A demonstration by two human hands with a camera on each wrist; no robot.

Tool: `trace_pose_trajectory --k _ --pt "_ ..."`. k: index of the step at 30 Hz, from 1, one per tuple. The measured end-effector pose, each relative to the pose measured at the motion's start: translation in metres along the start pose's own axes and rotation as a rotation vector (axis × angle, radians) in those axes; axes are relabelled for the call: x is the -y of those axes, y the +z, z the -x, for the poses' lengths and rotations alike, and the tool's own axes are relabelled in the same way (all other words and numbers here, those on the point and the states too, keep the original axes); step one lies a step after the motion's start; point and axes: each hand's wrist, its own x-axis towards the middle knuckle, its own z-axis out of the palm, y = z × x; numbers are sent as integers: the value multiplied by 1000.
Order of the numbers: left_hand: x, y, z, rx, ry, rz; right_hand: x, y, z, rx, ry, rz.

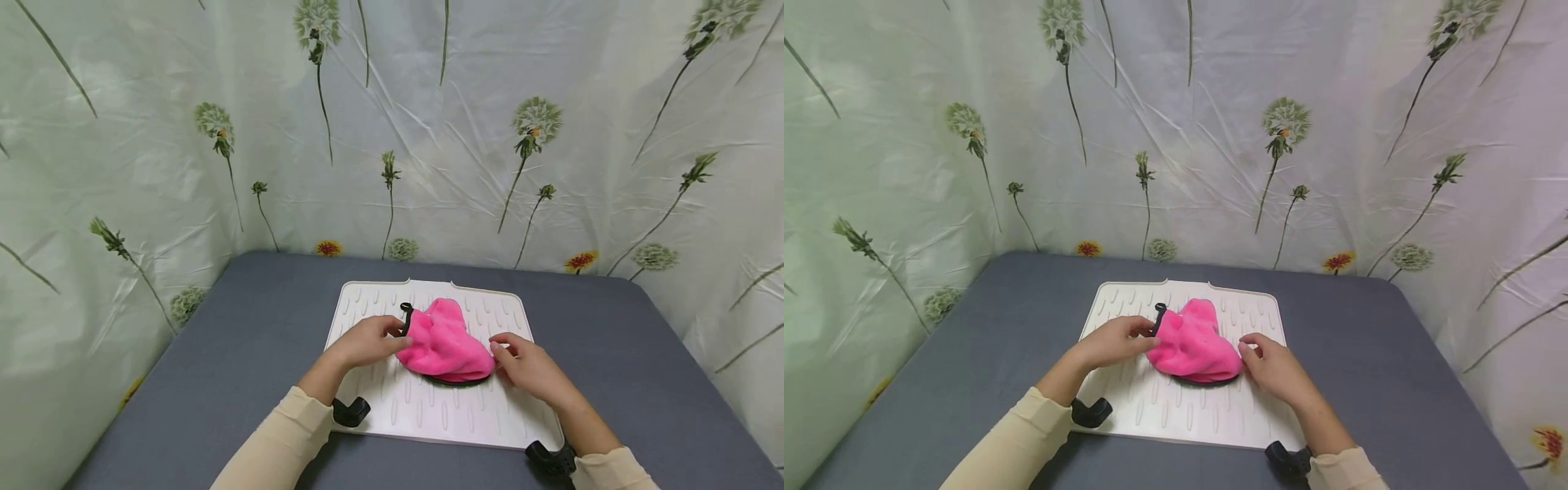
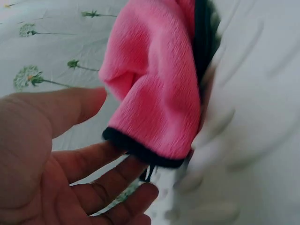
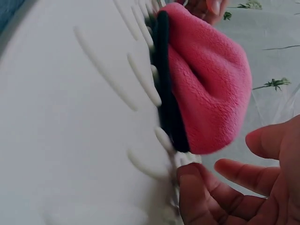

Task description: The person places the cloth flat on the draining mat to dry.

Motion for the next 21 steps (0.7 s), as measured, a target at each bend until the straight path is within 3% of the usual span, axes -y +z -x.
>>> trace_pose_trajectory --k 5,8,15,21 --pt "-1 10 -4 -23 -2 69 3 9 -4 43 61 -193" --pt "1 13 -5 -47 -7 91 6 12 -5 51 77 -245" --pt "2 15 -5 -67 -1 139 7 11 -9 89 86 -325" --pt "1 17 -6 -64 7 154 11 15 -11 96 91 -313"
